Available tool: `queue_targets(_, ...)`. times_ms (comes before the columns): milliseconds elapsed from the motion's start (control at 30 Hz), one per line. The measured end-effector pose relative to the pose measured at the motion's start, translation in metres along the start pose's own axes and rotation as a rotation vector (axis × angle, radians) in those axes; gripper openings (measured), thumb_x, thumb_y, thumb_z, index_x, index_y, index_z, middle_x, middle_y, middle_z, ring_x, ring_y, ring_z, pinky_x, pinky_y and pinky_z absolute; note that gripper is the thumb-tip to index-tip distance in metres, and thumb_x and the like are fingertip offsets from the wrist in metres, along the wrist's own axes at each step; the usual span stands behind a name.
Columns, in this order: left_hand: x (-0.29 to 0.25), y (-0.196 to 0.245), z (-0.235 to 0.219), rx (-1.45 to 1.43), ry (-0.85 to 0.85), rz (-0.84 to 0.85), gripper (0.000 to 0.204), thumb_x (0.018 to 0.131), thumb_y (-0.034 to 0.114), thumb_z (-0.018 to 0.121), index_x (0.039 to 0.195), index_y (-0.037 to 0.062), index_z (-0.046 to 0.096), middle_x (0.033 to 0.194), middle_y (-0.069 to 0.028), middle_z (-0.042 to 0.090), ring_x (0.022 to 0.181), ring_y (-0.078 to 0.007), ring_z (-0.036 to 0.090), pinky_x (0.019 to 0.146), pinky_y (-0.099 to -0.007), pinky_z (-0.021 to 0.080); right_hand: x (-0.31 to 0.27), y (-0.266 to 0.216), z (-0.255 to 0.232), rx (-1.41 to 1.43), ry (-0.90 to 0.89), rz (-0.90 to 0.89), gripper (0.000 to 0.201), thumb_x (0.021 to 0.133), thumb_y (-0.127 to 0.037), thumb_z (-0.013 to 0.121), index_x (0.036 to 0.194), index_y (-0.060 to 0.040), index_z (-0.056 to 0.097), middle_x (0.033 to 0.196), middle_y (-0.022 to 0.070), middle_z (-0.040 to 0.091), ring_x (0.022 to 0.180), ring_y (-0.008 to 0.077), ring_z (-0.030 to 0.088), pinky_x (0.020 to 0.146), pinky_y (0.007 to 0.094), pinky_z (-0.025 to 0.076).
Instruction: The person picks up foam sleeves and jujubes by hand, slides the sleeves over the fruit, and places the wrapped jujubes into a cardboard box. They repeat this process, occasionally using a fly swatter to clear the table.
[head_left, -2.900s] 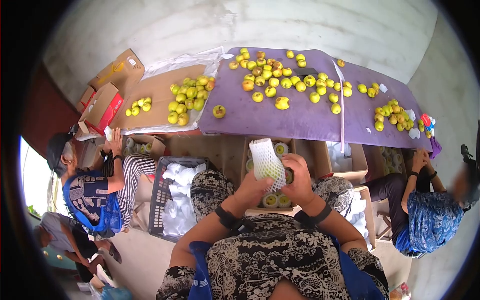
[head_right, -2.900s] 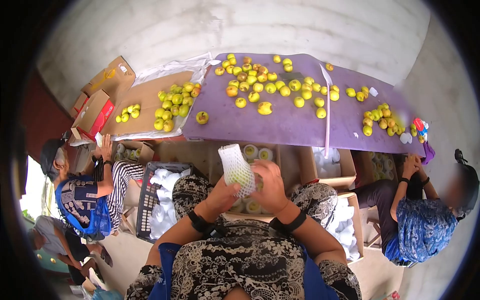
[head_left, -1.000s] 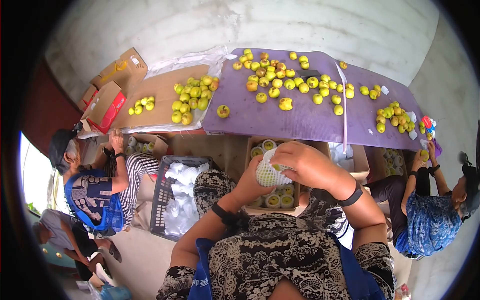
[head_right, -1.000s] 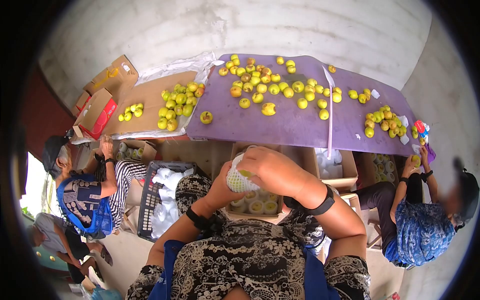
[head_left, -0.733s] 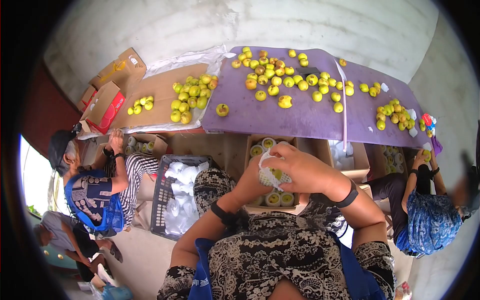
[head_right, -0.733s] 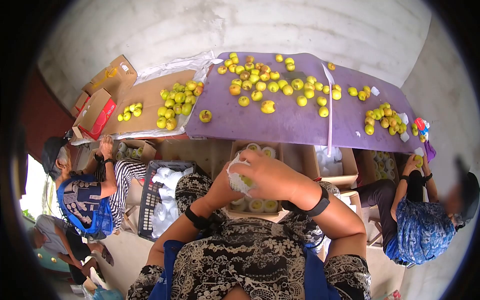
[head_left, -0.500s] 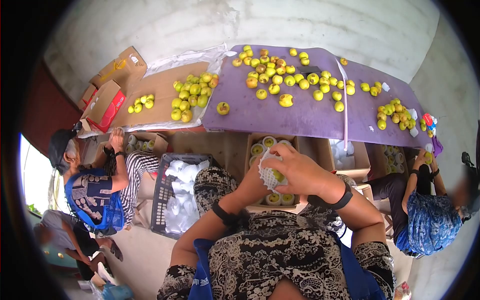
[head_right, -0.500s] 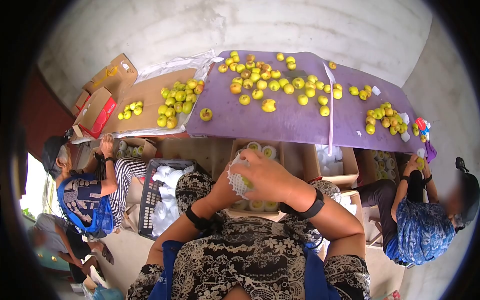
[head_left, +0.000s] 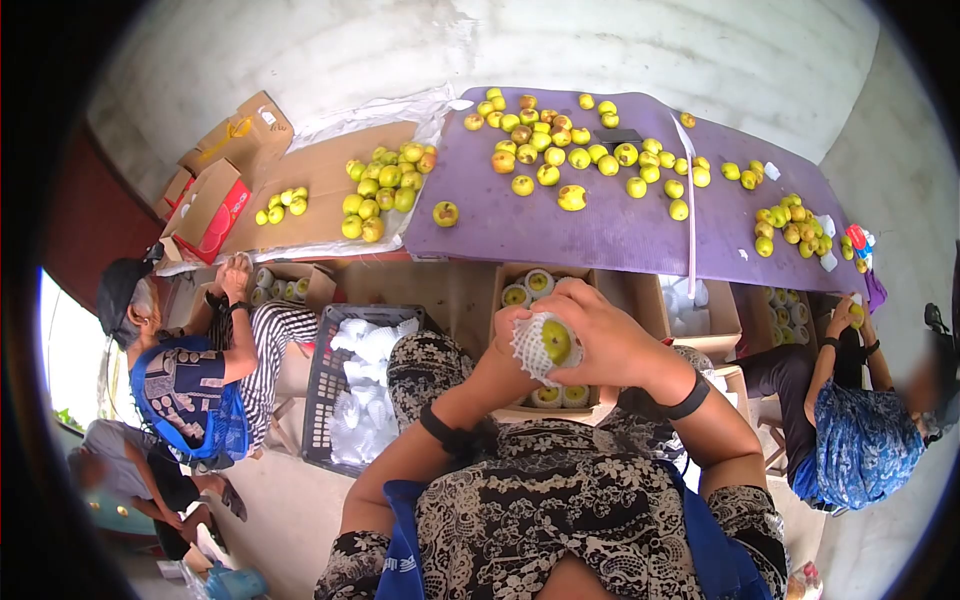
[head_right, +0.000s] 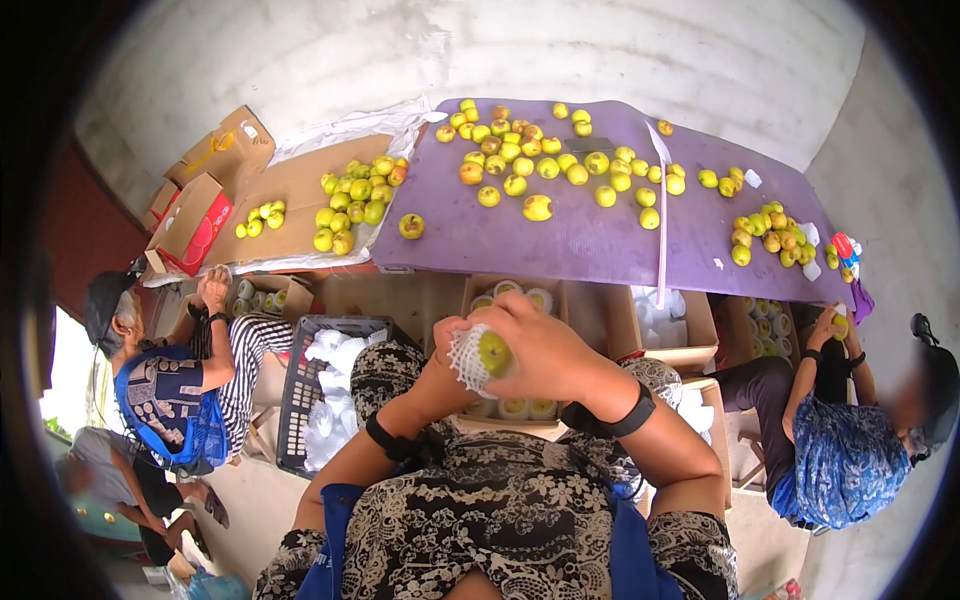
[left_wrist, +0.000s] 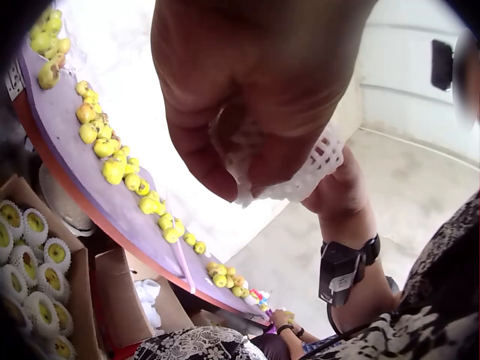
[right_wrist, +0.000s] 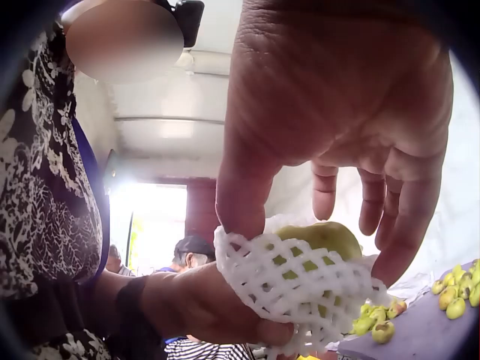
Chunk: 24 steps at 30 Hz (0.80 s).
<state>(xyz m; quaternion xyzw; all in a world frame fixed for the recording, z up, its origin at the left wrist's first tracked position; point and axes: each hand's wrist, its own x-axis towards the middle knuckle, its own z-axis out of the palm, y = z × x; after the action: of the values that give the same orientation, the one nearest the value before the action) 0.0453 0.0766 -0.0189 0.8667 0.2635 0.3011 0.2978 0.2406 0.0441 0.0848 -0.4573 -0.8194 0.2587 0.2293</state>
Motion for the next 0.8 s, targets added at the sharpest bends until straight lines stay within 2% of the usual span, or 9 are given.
queue_targets(100, 0.003, 0.006, -0.002, -0.121, 0.022, -0.029, 0.077, 0.077, 0.016, 0.079, 0.133, 0.005, 0.028, 0.125, -0.011, 0.046, 0.117, -0.0223, 0.049, 0.101, -0.0362, 0.037, -0.003, 0.001, 0.002, -0.001, -0.022, -0.041, 0.072, 0.064, -0.02, 0.081, 0.13, -0.0143, 0.051, 0.126, 0.0136, 0.046, 0.121, 0.0343, 0.047, 0.1, 0.0398, 0.043)
queue_targets(267, 0.007, 0.011, -0.008, 0.405, -0.026, 0.058, 0.072, 0.075, 0.019, 0.08, 0.131, 0.0057, 0.036, 0.122, -0.0098, 0.047, 0.112, -0.0227, 0.051, 0.1, -0.0355, 0.038, -0.011, 0.004, 0.015, -0.134, 0.142, -0.079, 0.066, 0.068, -0.022, 0.08, 0.128, -0.0146, 0.054, 0.126, 0.0137, 0.048, 0.119, 0.0336, 0.049, 0.095, 0.0416, 0.047)
queue_targets(300, 0.006, 0.01, -0.008, 0.405, -0.025, 0.057, 0.072, 0.075, 0.019, 0.08, 0.131, 0.0057, 0.036, 0.122, -0.0098, 0.047, 0.112, -0.0227, 0.051, 0.1, -0.0355, 0.038, -0.014, 0.004, 0.019, -0.134, 0.141, -0.08, 0.066, 0.068, -0.022, 0.08, 0.128, -0.0146, 0.054, 0.126, 0.0137, 0.048, 0.119, 0.0336, 0.049, 0.095, 0.0416, 0.047)
queue_targets(367, 0.004, 0.008, -0.009, -0.101, 0.027, -0.218, 0.067, 0.075, 0.022, 0.08, 0.129, 0.007, 0.044, 0.124, -0.009, 0.045, 0.113, -0.0241, 0.049, 0.102, -0.0353, 0.036, -0.019, 0.004, 0.027, -0.193, 0.259, -0.141, 0.062, 0.068, -0.02, 0.08, 0.125, -0.0123, 0.056, 0.122, 0.0126, 0.051, 0.112, 0.0336, 0.054, 0.089, 0.0406, 0.052)
queue_targets(500, 0.003, 0.005, -0.011, 0.125, 0.018, -0.108, 0.079, 0.072, 0.021, 0.083, 0.132, 0.0055, 0.033, 0.124, -0.0101, 0.044, 0.113, -0.0235, 0.049, 0.102, -0.035, 0.037, -0.021, 0.002, 0.029, -0.162, 0.468, -0.209, 0.044, 0.071, -0.019, 0.078, 0.11, -0.0082, 0.061, 0.11, 0.0118, 0.057, 0.098, 0.0306, 0.061, 0.082, 0.0401, 0.055)
queue_targets(567, 0.0, -0.005, -0.006, -0.051, 0.033, -0.191, 0.089, 0.071, 0.022, 0.085, 0.133, 0.0047, 0.023, 0.123, -0.0102, 0.044, 0.115, -0.0225, 0.05, 0.101, -0.0342, 0.038, -0.022, 0.006, 0.027, 0.168, 0.531, 0.116, 0.031, 0.075, -0.013, 0.076, 0.1, -0.005, 0.061, 0.102, 0.013, 0.059, 0.085, 0.0294, 0.064, 0.077, 0.0376, 0.055)
queue_targets(633, 0.001, 0.001, -0.009, -0.076, 0.052, -0.163, 0.092, 0.071, 0.022, 0.085, 0.133, 0.0046, 0.02, 0.122, -0.01, 0.044, 0.114, -0.0221, 0.051, 0.101, -0.0345, 0.039, -0.023, 0.023, 0.032, 0.159, 0.543, 0.13, 0.025, 0.079, -0.012, 0.074, 0.097, -0.0031, 0.059, 0.097, 0.0143, 0.06, 0.077, 0.0258, 0.063, 0.07, 0.0331, 0.054)
queue_targets(733, 0.0, -0.001, -0.006, -0.17, 0.095, -0.107, 0.094, 0.071, 0.021, 0.086, 0.133, 0.0047, 0.017, 0.123, -0.0101, 0.043, 0.113, -0.0213, 0.053, 0.1, -0.0348, 0.04, -0.025, 0.037, 0.037, 0.324, 0.308, 0.167, 0.024, 0.082, -0.014, 0.073, 0.098, -0.0032, 0.058, 0.092, 0.008, 0.061, 0.077, 0.0172, 0.062, 0.066, 0.0266, 0.051)
queue_targets(800, -0.002, -0.001, -0.002, -0.239, 0.119, -0.08, 0.093, 0.071, 0.02, 0.086, 0.133, 0.0048, 0.018, 0.124, -0.0104, 0.042, 0.112, -0.0208, 0.054, 0.1, -0.0348, 0.041, -0.025, 0.036, 0.035, 0.868, 0.174, 0.414, 0.022, 0.086, -0.015, 0.071, 0.101, -0.0054, 0.058, 0.09, 0.0004, 0.06, 0.078, 0.009, 0.058, 0.065, 0.024, 0.047)
